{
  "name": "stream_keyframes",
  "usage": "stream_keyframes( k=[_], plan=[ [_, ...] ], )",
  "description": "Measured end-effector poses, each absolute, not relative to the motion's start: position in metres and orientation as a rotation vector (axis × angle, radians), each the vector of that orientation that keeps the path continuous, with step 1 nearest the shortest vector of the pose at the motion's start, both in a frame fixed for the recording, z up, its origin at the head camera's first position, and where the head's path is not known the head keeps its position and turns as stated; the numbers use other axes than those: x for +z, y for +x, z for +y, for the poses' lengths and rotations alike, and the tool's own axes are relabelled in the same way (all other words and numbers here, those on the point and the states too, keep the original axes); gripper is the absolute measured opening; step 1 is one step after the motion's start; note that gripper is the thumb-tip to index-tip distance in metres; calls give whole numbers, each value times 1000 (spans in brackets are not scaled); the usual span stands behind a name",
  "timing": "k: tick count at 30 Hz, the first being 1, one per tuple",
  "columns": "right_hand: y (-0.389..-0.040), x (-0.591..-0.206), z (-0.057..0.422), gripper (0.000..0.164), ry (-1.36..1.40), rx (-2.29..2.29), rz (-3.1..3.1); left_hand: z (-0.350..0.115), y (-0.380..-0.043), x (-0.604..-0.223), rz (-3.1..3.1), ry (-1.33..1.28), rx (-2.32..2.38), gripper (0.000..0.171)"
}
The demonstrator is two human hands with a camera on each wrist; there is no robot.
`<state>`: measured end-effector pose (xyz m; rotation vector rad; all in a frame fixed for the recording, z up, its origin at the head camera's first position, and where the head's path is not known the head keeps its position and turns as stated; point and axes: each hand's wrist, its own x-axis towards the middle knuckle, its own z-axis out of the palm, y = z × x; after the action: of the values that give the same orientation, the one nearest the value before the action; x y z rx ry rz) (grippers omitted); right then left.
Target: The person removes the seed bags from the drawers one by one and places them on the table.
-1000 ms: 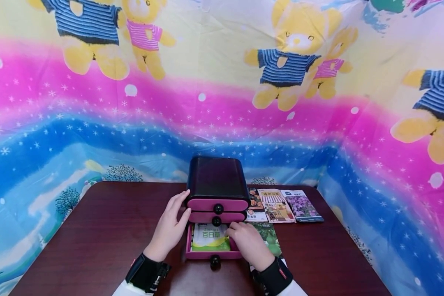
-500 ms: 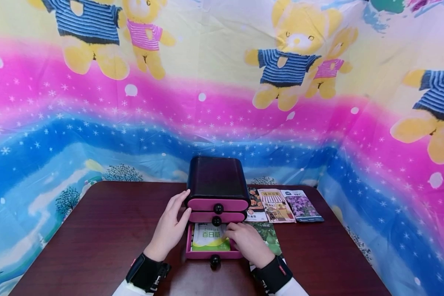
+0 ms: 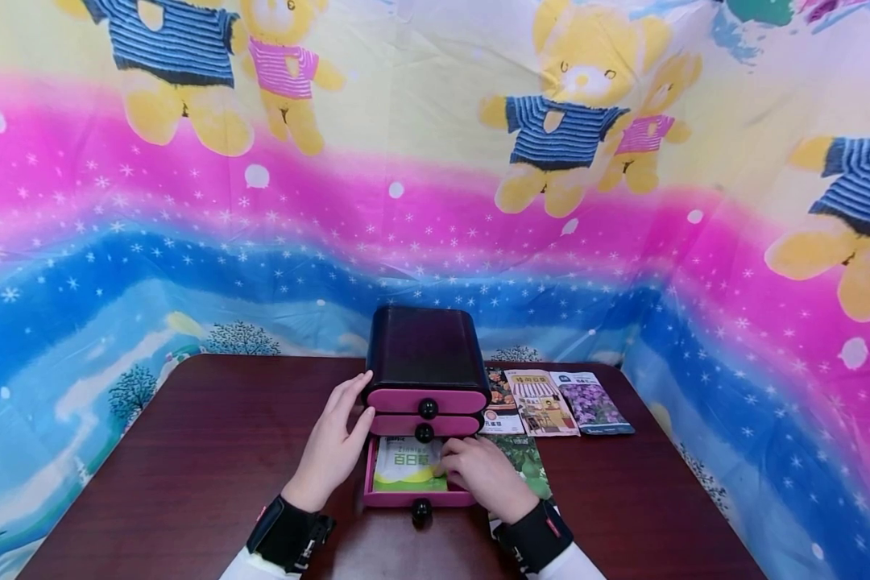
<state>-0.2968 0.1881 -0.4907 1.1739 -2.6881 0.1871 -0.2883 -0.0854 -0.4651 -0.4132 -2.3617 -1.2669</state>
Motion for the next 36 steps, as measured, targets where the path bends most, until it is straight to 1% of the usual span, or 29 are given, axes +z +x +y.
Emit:
stream_keyframes(
  k=[5,10,21,27,36],
  plan=[
    [-297,-489,186,12,1102,80,-2629,-85,-288,-465,-2356,-420,-1265,55],
    [-291,-480,184,7,1028,139,-2551,-86,-289,-465,-2359,-421,-1267,55],
    [-274,-453,182,13,1040,267,-2412,-86,-289,-466,-2359,-431,-1272,55],
    [-264,-438,183,22,1064,369,-2299,-87,-289,-466,-2367,-432,-1278,55],
    [-260,-420,194,24,921,487,-2236,-87,-289,-466,-2367,-426,-1270,55]
  ],
)
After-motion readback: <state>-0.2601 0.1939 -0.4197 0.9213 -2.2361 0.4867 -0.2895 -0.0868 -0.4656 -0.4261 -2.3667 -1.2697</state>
